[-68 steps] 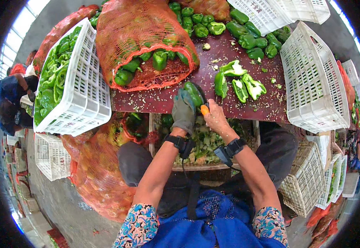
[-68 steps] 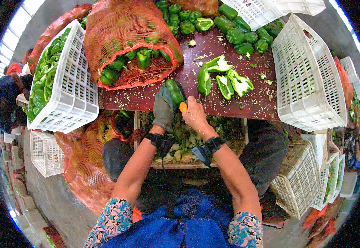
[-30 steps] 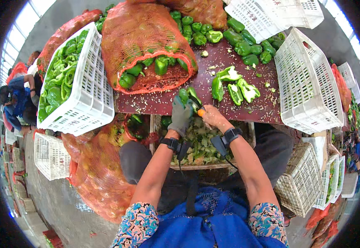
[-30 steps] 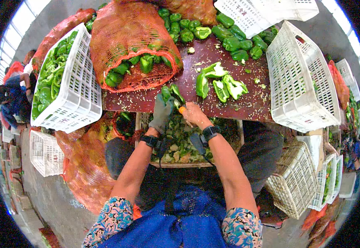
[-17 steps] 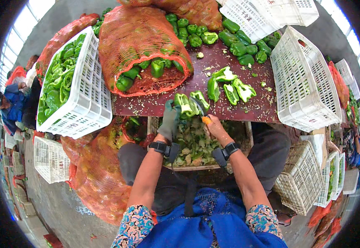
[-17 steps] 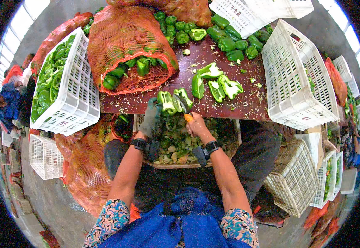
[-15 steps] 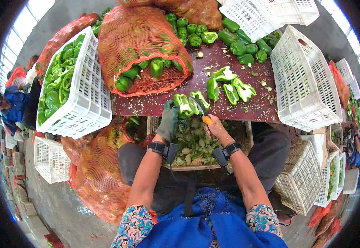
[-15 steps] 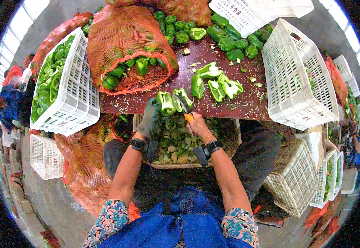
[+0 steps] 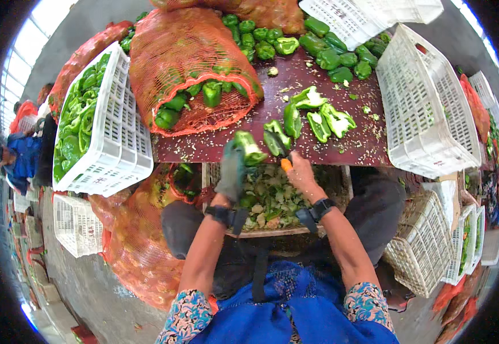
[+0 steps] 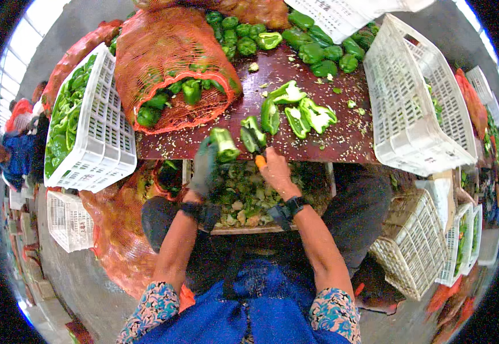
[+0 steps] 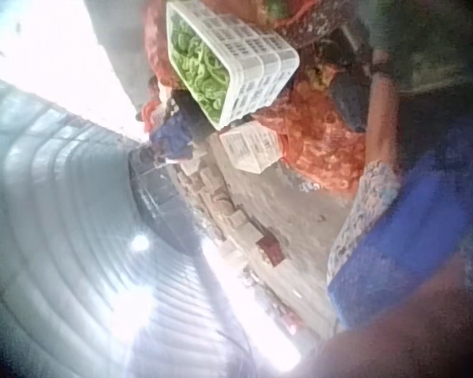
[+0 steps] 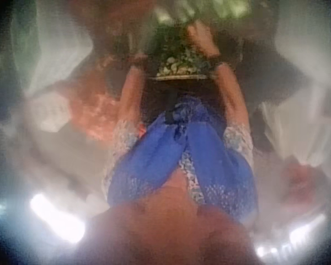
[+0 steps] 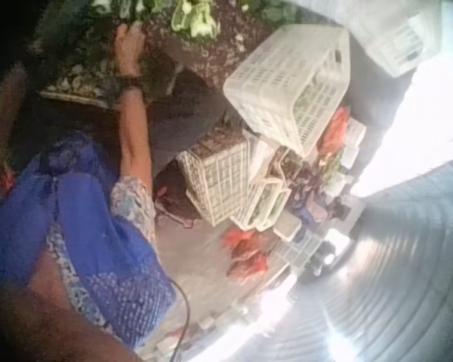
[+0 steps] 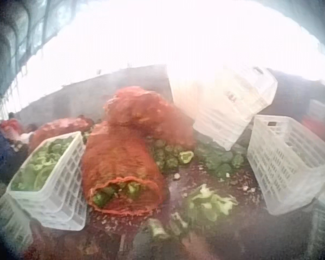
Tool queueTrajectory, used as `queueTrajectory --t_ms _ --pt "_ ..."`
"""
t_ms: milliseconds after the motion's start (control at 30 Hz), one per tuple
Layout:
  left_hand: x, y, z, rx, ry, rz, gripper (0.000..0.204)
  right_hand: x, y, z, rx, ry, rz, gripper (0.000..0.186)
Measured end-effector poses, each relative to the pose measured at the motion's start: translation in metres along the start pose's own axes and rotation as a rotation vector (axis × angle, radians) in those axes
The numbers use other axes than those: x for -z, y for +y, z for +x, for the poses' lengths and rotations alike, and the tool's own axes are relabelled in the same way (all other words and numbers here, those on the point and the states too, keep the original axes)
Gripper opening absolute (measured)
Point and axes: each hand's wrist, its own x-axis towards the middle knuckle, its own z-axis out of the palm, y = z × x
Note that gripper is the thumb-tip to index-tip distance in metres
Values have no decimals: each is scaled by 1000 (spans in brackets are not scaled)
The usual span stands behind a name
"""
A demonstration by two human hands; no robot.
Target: The person takes green peppers from a large mesh bag, cuts them into sections with a knife, and places the cut pieces into a crate.
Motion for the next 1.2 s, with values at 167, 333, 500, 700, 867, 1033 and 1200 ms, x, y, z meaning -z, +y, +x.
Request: queueTrajectory --t_ms 167,333,500,700,867,1033,1200 --pt "-75 -28 47 -370 77 547 45 19 23 19 7 158 -22 32" --pt "-143 -30 84 -266 65 508 55 36 71 56 -142 188 -189 28" --pt "-133 -7 103 -376 3 538 32 50 87 71 -341 215 113 47" --pt "51 64 92 -782 308 1140 31 47 84 60 -232 267 55 49" --pt "131 108 118 -776 489 2093 37 43 84 63 -216 275 -165 54" --pt "140 123 142 -32 210 2044 29 44 81 59 -75 372 -212 52" --pt "184 107 121 -168 307 2021 60 41 81 55 38 432 -222 51"
